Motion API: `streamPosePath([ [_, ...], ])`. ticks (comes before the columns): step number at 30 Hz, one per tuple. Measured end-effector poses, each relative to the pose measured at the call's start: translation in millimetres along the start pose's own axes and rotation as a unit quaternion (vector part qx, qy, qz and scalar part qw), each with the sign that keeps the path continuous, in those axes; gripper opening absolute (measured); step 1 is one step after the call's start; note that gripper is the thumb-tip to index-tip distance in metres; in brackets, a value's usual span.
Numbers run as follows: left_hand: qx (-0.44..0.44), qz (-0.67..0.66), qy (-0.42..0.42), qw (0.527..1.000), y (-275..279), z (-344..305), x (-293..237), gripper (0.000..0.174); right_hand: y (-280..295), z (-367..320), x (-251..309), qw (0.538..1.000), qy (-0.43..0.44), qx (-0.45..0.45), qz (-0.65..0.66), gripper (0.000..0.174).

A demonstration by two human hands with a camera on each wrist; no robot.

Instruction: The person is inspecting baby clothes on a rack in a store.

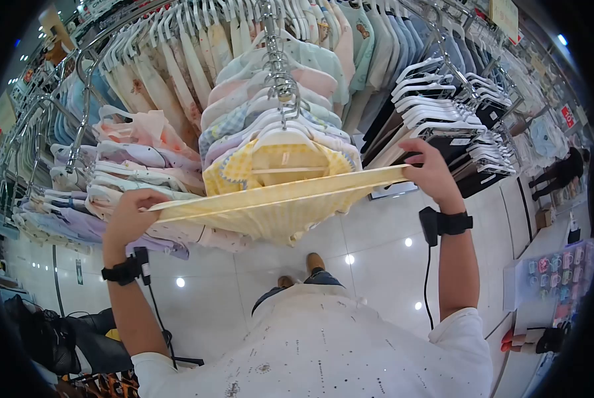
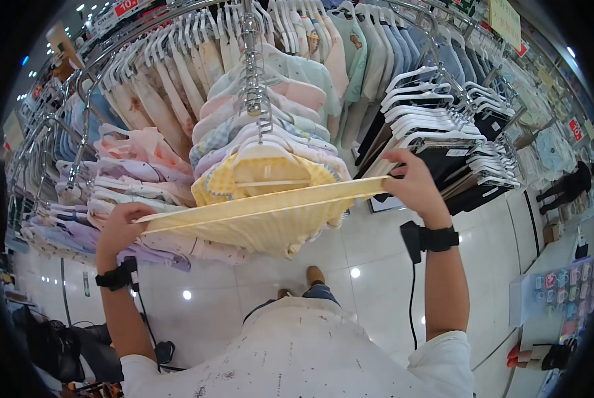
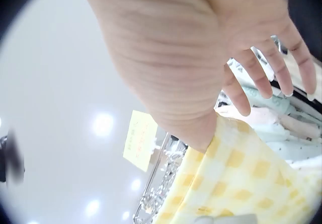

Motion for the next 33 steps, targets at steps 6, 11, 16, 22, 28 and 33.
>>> streamPosePath([
  [6,0.043,0.057,-0.068,0.995,-56.3,18.7,-70.2,0.025,-63.3,-14.4,85.7,0.995,0.086,0.036,-0.034,0.049],
  [11,0.005,-0.020,-0.070,0.997,-0.1,22.5,9.5,0.024,-19.3,-7.8,18.3,1.000,-0.014,0.010,-0.013,0.055],
  [16,-0.064,-0.094,0.040,0.993,28.5,-11.0,36.8,0.022,24.1,-23.4,-29.9,0.996,-0.073,-0.039,0.009,0.059],
  [22,0.010,-0.104,-0.057,0.993,-32.2,14.6,-47.5,0.025,-3.9,-15.4,36.5,0.994,0.100,0.032,-0.022,0.056],
  [28,0.053,-0.099,-0.051,0.992,-83.5,26.9,-78.9,0.026,-0.6,-10.7,56.4,0.990,0.139,0.019,-0.033,0.051],
  [33,-0.052,-0.065,0.116,0.990,-16.5,-4.5,14.5,0.017,75.8,4.2,-64.0,0.999,-0.010,0.005,-0.048,0.061],
])
Point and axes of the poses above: each hand's wrist, its own z-axis towards the middle knuckle, its own y-axis out of the back of the hand, x = y × z, the point moved 10 cm from there along z, towards the middle knuckle, and after that the axes turned 6 degrees about -z, right-handed, at the moved point
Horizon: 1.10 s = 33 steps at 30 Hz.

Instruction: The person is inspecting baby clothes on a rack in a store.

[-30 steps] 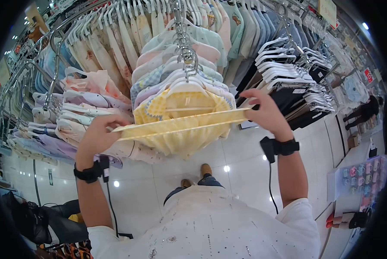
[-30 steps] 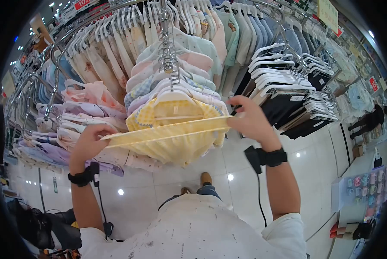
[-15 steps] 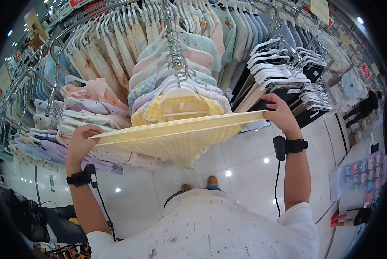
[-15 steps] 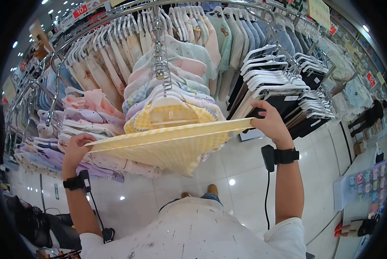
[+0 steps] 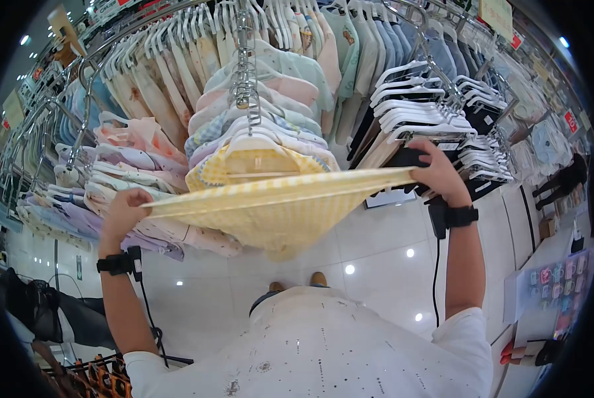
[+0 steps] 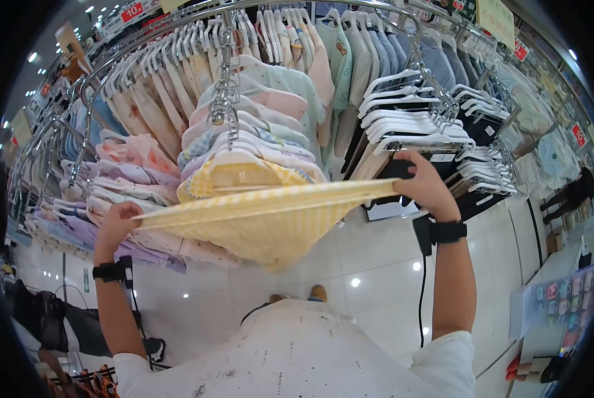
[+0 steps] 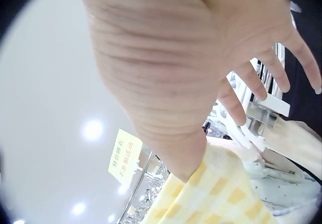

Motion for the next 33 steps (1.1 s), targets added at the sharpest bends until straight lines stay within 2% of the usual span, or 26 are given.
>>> streamPosePath([
  [2,-0.020,0.000,-0.016,1.000,-5.7,5.4,3.5,0.016,-8.4,2.9,-2.1,1.000,0.023,0.016,0.001,0.064],
  [4,-0.035,0.002,-0.025,0.999,-17.5,1.6,-0.6,0.016,-16.4,1.7,-0.8,1.000,-0.004,0.011,0.013,0.061],
  [6,-0.002,-0.011,-0.065,0.998,-38.7,3.2,-22.9,0.015,-25.2,8.3,13.6,0.998,0.062,0.029,0.012,0.057],
  [7,0.008,-0.012,-0.057,0.998,-51.2,-0.3,-32.2,0.013,-30.0,3.2,30.5,0.997,0.060,0.045,0.024,0.052],
  [8,0.008,-0.011,-0.057,0.998,-63.3,-1.6,-43.5,0.013,-39.3,3.0,40.7,0.992,0.107,0.062,0.020,0.044],
  [10,0.063,-0.048,-0.123,0.989,-103.5,-7.7,-78.2,0.015,-79.6,-0.8,62.6,0.966,0.122,0.213,0.084,0.037],
  [12,0.090,-0.051,-0.181,0.978,-152.4,-14.6,-123.8,0.017,-117.3,-6.6,89.1,0.943,0.148,0.255,0.155,0.031],
  [14,0.060,-0.025,-0.196,0.978,-183.4,-11.1,-151.6,0.017,-137.8,-16.8,131.6,0.925,0.201,0.257,0.194,0.037],
  [15,0.060,-0.064,-0.217,0.972,-196.9,-13.4,-168.5,0.016,-145.0,-25.2,147.3,0.924,0.203,0.258,0.194,0.037],
  [17,0.057,-0.103,-0.237,0.964,-214.3,-17.2,-192.4,0.016,-146.4,-49.4,185.0,0.906,0.284,0.235,0.208,0.048],
  [18,0.036,-0.137,-0.227,0.964,-216.3,-16.8,-197.9,0.015,-152.1,-50.6,188.0,0.906,0.284,0.237,0.208,0.048],
  [20,0.016,-0.173,-0.213,0.961,-219.8,-17.9,-203.8,0.015,-152.5,-54.8,194.8,0.918,0.349,0.158,0.101,0.058],
  [21,0.025,-0.207,-0.225,0.952,-220.6,-21.1,-209.4,0.015,-170.5,-42.7,176.5,0.947,0.247,0.205,0.000,0.045],
  [22,0.033,-0.242,-0.237,0.940,-221.8,-24.0,-213.1,0.017,-173.2,-39.7,173.0,0.947,0.246,0.208,0.000,0.045],
  [24,0.025,-0.280,-0.261,0.923,-226.4,-26.1,-212.0,0.022,-157.8,-30.4,176.9,0.933,0.270,0.161,0.173,0.032],
  [25,0.021,-0.316,-0.287,0.904,-225.9,-28.3,-210.1,0.029,-148.2,-29.8,176.2,0.929,0.263,0.161,0.204,0.025],
  [26,0.020,-0.315,-0.287,0.904,-227.1,-26.4,-200.3,0.029,-140.0,-30.1,179.8,0.929,0.264,0.162,0.205,0.025],
  [28,0.103,-0.249,-0.230,0.935,-254.1,-16.1,-168.7,0.043,-117.2,-24.4,174.9,0.905,0.212,0.148,0.337,0.025],
  [29,0.105,-0.249,-0.231,0.935,-257.6,-11.2,-156.5,0.043,-105.5,-23.2,169.8,0.901,0.207,0.125,0.361,0.024],
  [30,0.164,-0.133,-0.208,0.955,-278.8,-5.6,-138.6,0.046,-96.4,-21.6,165.5,0.901,0.207,0.124,0.361,0.024],
  [31,0.219,-0.014,-0.182,0.958,-300.3,0.1,-113.7,0.050,-76.8,-19.0,160.8,0.917,0.230,0.071,0.319,0.023],
  [32,0.249,-0.008,-0.162,0.955,-317.6,8.2,-85.9,0.051,-57.2,-18.3,157.0,0.928,0.251,0.017,0.276,0.022],
  [33,0.279,-0.002,-0.143,0.950,-337.4,16.6,-54.8,0.052,-39.5,-16.2,148.2,0.927,0.235,-0.016,0.292,0.021],
])
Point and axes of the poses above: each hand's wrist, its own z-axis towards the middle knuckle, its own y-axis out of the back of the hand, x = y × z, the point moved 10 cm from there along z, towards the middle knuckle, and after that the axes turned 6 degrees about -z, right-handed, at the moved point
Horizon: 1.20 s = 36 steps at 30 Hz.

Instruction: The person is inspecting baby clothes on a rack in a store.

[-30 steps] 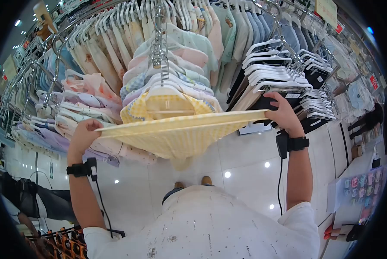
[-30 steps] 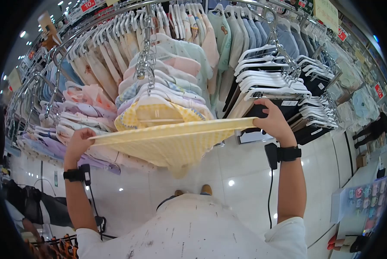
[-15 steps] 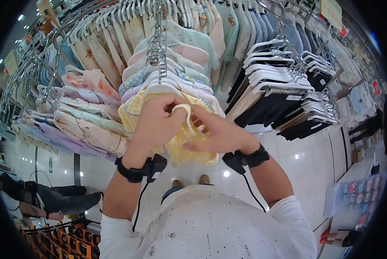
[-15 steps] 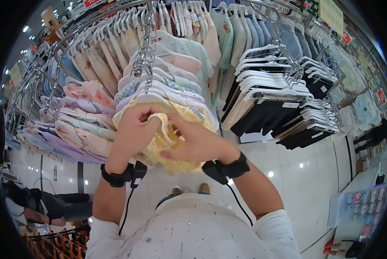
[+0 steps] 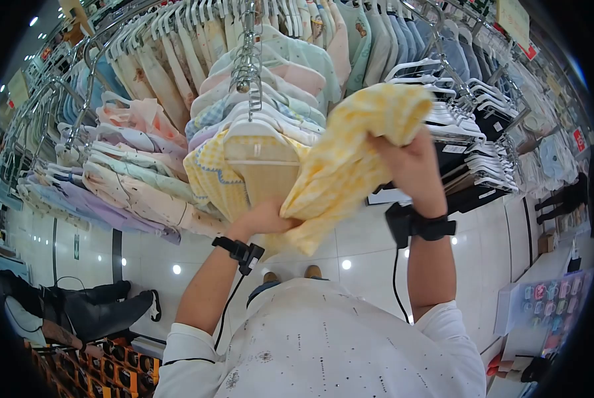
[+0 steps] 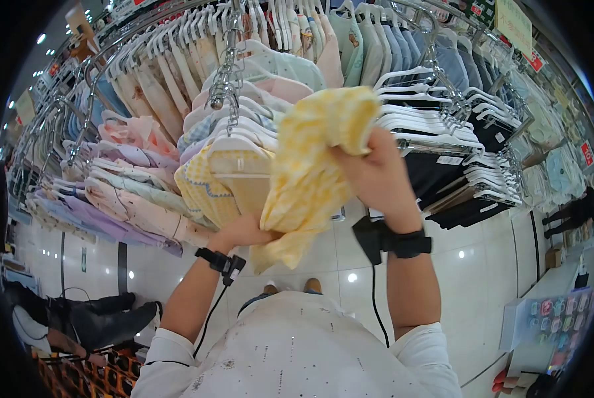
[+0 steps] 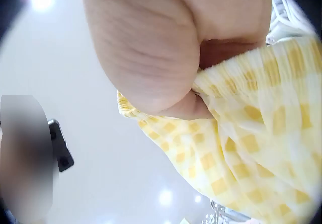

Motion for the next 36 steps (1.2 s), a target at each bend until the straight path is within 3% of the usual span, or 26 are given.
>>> streamPosePath([
  [3,0.031,0.008,0.037,0.999,-26.5,6.4,74.7,0.048,65.8,0.3,11.0,0.991,0.007,-0.133,0.004,0.019],
  [5,0.077,0.137,0.103,0.982,-38.8,-2.3,111.2,0.043,111.7,-5.0,8.5,0.982,0.002,-0.188,-0.019,0.021],
  [6,0.077,0.136,0.102,0.982,-43.9,-6.4,132.5,0.043,129.2,-6.9,5.0,0.982,0.002,-0.187,-0.020,0.021],
  [8,-0.003,0.017,0.078,0.997,-32.5,-12.5,166.0,0.035,166.1,-13.1,-6.5,0.973,-0.015,-0.204,-0.110,0.023],
  [9,-0.001,0.017,0.078,0.997,-25.6,-18.5,168.5,0.035,180.6,-16.6,-11.8,0.972,-0.016,-0.205,-0.111,0.023],
  [11,-0.126,-0.014,0.186,0.974,12.1,-45.1,189.0,0.028,199.9,-22.7,-36.3,0.959,-0.089,-0.158,-0.216,0.026],
  [12,-0.126,-0.017,0.187,0.974,20.7,-54.5,190.5,0.028,209.4,-26.9,-47.7,0.953,-0.090,-0.146,-0.249,0.028],
  [14,-0.218,-0.123,0.084,0.964,58.5,-70.9,173.0,0.025,236.3,-36.6,-81.8,0.940,-0.124,-0.135,-0.287,0.027],
  [15,-0.220,-0.124,0.084,0.964,69.7,-78.9,163.4,0.025,245.8,-41.8,-94.6,0.924,-0.159,-0.128,-0.324,0.027],
  [17,-0.271,-0.003,0.095,0.958,105.8,-100.0,132.8,0.033,255.1,-49.1,-101.9,0.916,-0.177,-0.129,-0.336,0.026],
  [21,-0.279,-0.070,0.041,0.957,146.3,-122.9,100.3,0.035,283.4,-63.3,-127.9,0.930,-0.189,-0.169,-0.267,0.025],
  [23,-0.284,0.019,0.067,0.956,164.3,-136.1,84.3,0.035,292.2,-66.5,-132.4,0.934,-0.191,-0.177,-0.245,0.026],
  [29,-0.311,0.051,0.038,0.948,207.6,-157.8,45.2,0.038,319.4,-67.1,-135.9,0.924,-0.217,-0.200,-0.244,0.027],
  [35,-0.297,0.152,0.025,0.942,234.1,-179.0,14.9,0.035,354.3,-67.7,-133.8,0.892,-0.203,-0.210,-0.345,0.028],
  [36,-0.277,0.173,0.068,0.943,234.5,-182.6,14.1,0.036,361.4,-69.8,-134.5,0.890,-0.206,-0.220,-0.342,0.028],
])
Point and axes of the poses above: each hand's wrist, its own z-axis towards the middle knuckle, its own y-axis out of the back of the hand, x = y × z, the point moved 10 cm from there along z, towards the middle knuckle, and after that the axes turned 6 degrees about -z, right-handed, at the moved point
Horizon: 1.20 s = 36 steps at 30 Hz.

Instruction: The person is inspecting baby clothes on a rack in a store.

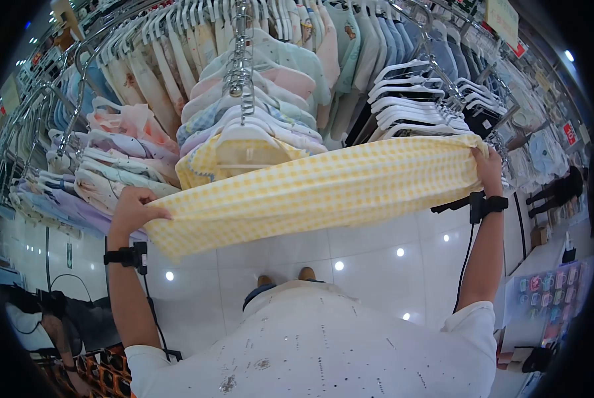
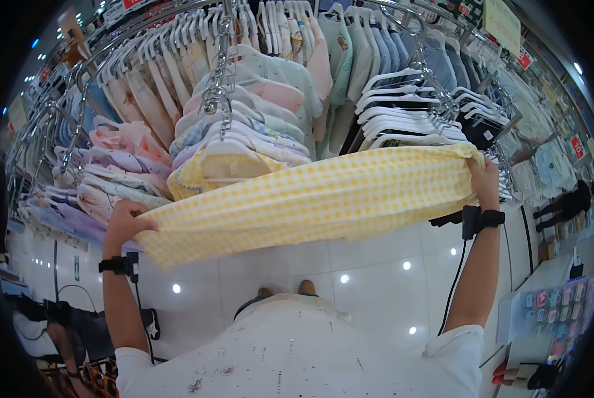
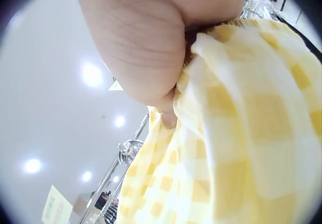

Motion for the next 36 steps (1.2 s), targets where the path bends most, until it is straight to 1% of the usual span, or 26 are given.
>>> streamPosePath([
  [2,0.051,0.091,0.075,0.992,1.9,-3.3,5.0,0.037,7.1,0.6,-10.1,1.000,-0.008,-0.010,0.002,0.028],
  [3,0.052,0.091,0.072,0.992,1.0,-1.5,10.0,0.037,6.5,1.1,-12.2,1.000,-0.002,-0.001,0.022,0.029],
  [5,0.012,0.141,0.000,0.990,6.4,1.3,23.7,0.037,8.8,0.3,-10.4,0.999,0.006,0.008,0.043,0.030],
  [6,0.012,0.141,-0.001,0.990,8.9,2.8,39.6,0.037,15.8,-2.9,-7.7,1.000,0.003,-0.009,0.019,0.030],
  [7,-0.020,0.142,-0.031,0.989,18.2,5.2,50.5,0.034,21.6,-6.3,-6.9,1.000,0.000,-0.026,-0.006,0.030],
  [8,-0.052,0.142,-0.062,0.986,26.7,7.7,57.5,0.032,24.2,-8.5,-8.3,1.000,0.000,-0.028,-0.004,0.030],
  [9,-0.054,0.142,-0.065,0.986,27.1,10.4,68.3,0.032,25.3,-9.8,-12.2,1.000,-0.009,-0.017,-0.003,0.031],
  [11,-0.141,0.033,-0.056,0.988,44.9,9.9,88.1,0.034,28.1,-10.3,-18.4,1.000,-0.016,-0.005,-0.003,0.031],
  [12,-0.142,0.033,-0.057,0.988,47.5,10.9,91.4,0.034,29.7,-11.2,-20.8,1.000,-0.019,-0.013,0.002,0.031],
  [14,-0.181,-0.055,0.027,0.982,58.8,9.9,117.9,0.040,31.8,-14.7,-26.0,1.000,-0.021,-0.021,0.008,0.031],
  [15,-0.182,-0.055,0.026,0.981,59.1,10.8,118.1,0.040,29.6,-17.6,-25.5,1.000,-0.023,-0.011,0.011,0.032],
  [17,-0.245,-0.070,-0.020,0.967,71.4,6.9,112.0,0.045,25.6,-20.1,-24.6,1.000,-0.023,-0.002,0.015,0.034],
  [18,-0.246,-0.069,-0.021,0.967,70.3,7.1,107.9,0.045,18.2,-21.6,-26.6,0.999,-0.022,0.014,0.039,0.035],
  [20,-0.299,-0.090,-0.016,0.950,74.9,4.6,102.4,0.047,10.7,-23.2,-30.3,0.997,-0.022,0.029,0.063,0.035],
  [21,-0.298,-0.089,-0.016,0.950,76.7,6.6,106.6,0.047,9.7,-24.0,-33.3,0.997,-0.032,0.022,0.062,0.036],
  [23,-0.292,-0.046,-0.004,0.955,80.8,10.2,115.3,0.047,8.5,-25.6,-36.3,0.997,-0.042,0.016,0.062,0.037],
  [26,-0.280,-0.046,0.011,0.959,83.9,7.3,113.8,0.043,9.0,-29.8,-41.6,0.998,-0.043,0.011,0.042,0.036],
  [29,-0.280,-0.066,0.010,0.958,83.2,7.0,114.8,0.042,12.3,-36.6,-33.9,0.998,-0.044,0.014,0.042,0.035],
  [30,-0.281,-0.066,0.010,0.957,82.4,7.2,114.4,0.042,15.1,-39.4,-33.4,0.998,-0.054,0.005,0.020,0.036],
  [32,-0.283,-0.074,0.003,0.956,81.9,6.1,113.3,0.043,16.6,-41.2,-34.4,0.998,-0.063,-0.003,-0.001,0.037],
  [36,-0.287,-0.056,-0.001,0.956,84.2,-1.1,94.8,0.044,16.2,-42.6,-39.1,0.998,-0.060,-0.011,0.028,0.036],
])
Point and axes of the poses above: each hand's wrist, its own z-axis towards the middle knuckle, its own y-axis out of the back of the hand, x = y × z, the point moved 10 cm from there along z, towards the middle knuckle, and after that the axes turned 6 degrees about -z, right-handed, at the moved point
